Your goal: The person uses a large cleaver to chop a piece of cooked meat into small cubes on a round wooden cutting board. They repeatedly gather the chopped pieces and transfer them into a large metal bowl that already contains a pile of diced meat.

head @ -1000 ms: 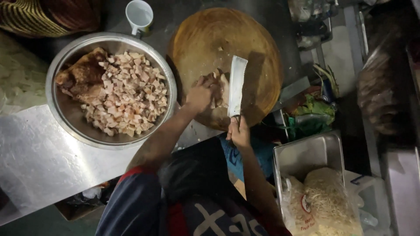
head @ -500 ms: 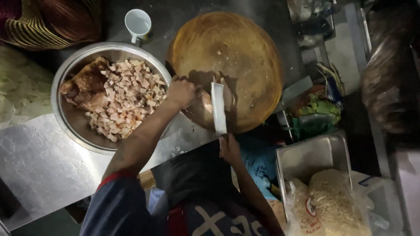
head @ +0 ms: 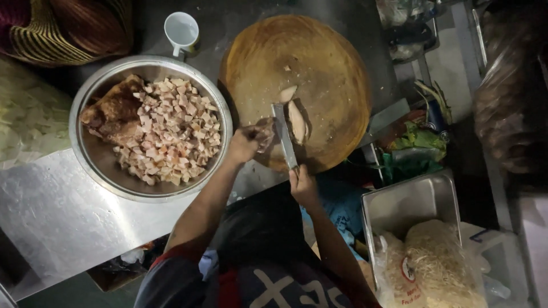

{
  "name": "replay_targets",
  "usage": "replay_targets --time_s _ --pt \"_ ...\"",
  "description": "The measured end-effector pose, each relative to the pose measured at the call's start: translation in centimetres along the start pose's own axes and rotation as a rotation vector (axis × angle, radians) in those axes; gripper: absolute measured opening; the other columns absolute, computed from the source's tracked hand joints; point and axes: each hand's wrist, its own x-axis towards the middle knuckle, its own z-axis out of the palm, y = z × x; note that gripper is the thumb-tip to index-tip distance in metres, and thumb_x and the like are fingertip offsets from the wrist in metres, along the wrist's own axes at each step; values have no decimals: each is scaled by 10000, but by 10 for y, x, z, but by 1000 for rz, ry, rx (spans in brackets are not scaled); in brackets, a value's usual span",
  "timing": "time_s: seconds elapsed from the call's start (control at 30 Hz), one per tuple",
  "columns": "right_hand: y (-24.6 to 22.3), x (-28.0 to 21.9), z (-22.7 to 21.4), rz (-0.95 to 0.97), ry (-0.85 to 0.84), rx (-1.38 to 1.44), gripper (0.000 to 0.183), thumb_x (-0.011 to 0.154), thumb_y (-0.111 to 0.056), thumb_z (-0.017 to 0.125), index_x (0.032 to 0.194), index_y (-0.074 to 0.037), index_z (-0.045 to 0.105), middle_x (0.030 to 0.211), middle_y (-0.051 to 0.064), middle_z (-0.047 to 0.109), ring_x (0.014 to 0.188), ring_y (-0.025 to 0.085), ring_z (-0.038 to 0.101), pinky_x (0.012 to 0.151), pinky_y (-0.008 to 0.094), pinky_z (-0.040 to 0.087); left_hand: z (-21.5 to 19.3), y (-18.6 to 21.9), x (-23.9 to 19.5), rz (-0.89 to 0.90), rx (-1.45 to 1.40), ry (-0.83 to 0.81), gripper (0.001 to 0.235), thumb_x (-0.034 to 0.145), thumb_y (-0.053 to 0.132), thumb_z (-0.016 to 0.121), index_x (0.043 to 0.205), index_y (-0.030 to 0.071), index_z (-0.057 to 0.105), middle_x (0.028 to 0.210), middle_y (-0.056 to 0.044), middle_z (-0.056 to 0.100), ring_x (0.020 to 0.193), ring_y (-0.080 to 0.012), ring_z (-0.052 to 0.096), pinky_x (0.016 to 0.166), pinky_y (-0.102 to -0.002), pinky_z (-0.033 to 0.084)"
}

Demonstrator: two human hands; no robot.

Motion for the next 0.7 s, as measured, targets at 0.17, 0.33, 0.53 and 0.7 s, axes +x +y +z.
replay_targets --time_s 0.17,0.33,0.53,0.7 --pt "-4 -3 2 -41 35 -82 331 977 -404 626 1059 -85 662 545 47 577 498 248 656 482 329 534 -6 29 -21 -35 -347 -29 211 957 167 691 1059 -4 762 744 -195 701 679 -225 696 656 -360 620" --pt "-8 5 -7 -48 -19 27 303 982 -382 610 1043 -86 633 569 84 616 532 293 685 472 374 528 -25 45 -33 -28 -299 -62 230 948 211 726 1050 8 764 697 -159 679 632 -197 677 606 -340 621" --pt "5 -1 1 -43 -59 -277 403 975 -527 552 1105 -155 638 571 7 611 528 187 689 475 295 550 -50 75 -46 54 -186 -200 237 895 152 712 1048 -21 769 727 -198 705 661 -217 685 661 -349 601" --pt "12 12 -21 253 -510 154 572 1019 -574 371 1250 -74 525 777 240 714 721 440 737 601 548 589 -72 92 -45 71 22 -241 235 905 153 677 1007 -42 759 653 -192 651 567 -196 620 623 -308 560"
